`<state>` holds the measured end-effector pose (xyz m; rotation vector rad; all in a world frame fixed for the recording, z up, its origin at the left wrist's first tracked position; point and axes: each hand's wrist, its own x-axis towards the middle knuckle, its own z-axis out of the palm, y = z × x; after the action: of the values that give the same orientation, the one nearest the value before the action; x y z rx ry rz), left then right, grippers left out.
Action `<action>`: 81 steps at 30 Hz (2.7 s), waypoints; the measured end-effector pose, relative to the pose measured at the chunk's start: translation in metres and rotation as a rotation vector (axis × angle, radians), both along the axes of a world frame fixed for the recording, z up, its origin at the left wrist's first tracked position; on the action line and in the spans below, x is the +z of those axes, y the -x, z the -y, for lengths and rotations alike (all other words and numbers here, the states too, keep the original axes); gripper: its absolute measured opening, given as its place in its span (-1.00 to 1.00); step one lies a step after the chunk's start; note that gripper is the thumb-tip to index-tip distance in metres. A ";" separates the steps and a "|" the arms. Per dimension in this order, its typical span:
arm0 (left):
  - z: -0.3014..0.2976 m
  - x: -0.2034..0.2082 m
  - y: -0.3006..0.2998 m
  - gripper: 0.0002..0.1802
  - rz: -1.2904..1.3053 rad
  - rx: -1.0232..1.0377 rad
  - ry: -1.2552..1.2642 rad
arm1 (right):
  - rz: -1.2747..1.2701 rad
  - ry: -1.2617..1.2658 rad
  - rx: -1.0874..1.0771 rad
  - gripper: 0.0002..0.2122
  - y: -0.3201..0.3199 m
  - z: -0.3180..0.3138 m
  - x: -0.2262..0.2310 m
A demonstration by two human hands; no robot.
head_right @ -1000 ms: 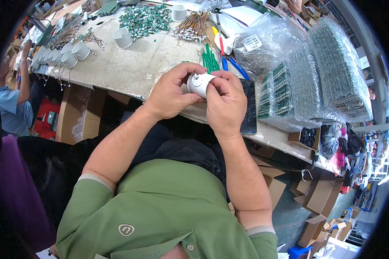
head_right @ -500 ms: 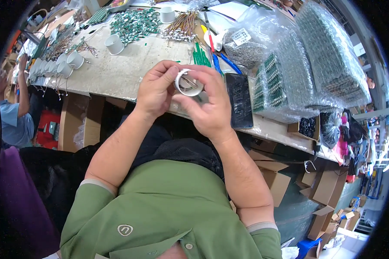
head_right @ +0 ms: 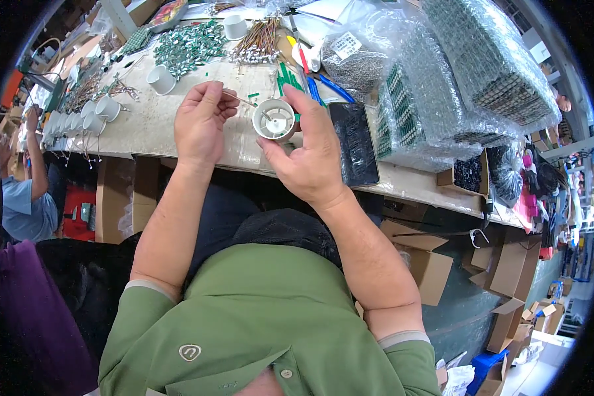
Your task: Assembling small plastic and electronic components at a factory workbench.
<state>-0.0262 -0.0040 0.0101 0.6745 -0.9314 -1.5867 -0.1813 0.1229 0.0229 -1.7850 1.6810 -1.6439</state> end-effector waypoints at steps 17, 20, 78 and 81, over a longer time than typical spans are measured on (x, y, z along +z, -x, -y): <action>-0.027 0.025 -0.026 -0.25 0.559 -0.067 0.922 | 0.749 -0.464 0.096 -0.62 0.012 0.019 0.031; -0.037 0.023 -0.020 -0.18 0.587 -0.149 0.946 | 0.850 -0.592 0.117 -0.65 0.009 0.025 0.041; 0.177 -0.046 -0.141 -0.69 1.796 0.878 0.650 | 0.088 -0.448 0.335 -0.87 -0.015 0.036 -0.011; 0.182 -0.032 -0.135 -0.70 1.868 0.678 0.528 | 0.066 -0.393 0.335 -0.86 -0.013 0.034 -0.017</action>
<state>0.1087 -0.1859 -0.0215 1.8117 -1.9343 0.3275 -0.1687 0.0891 0.0057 -1.6807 1.4534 -1.1303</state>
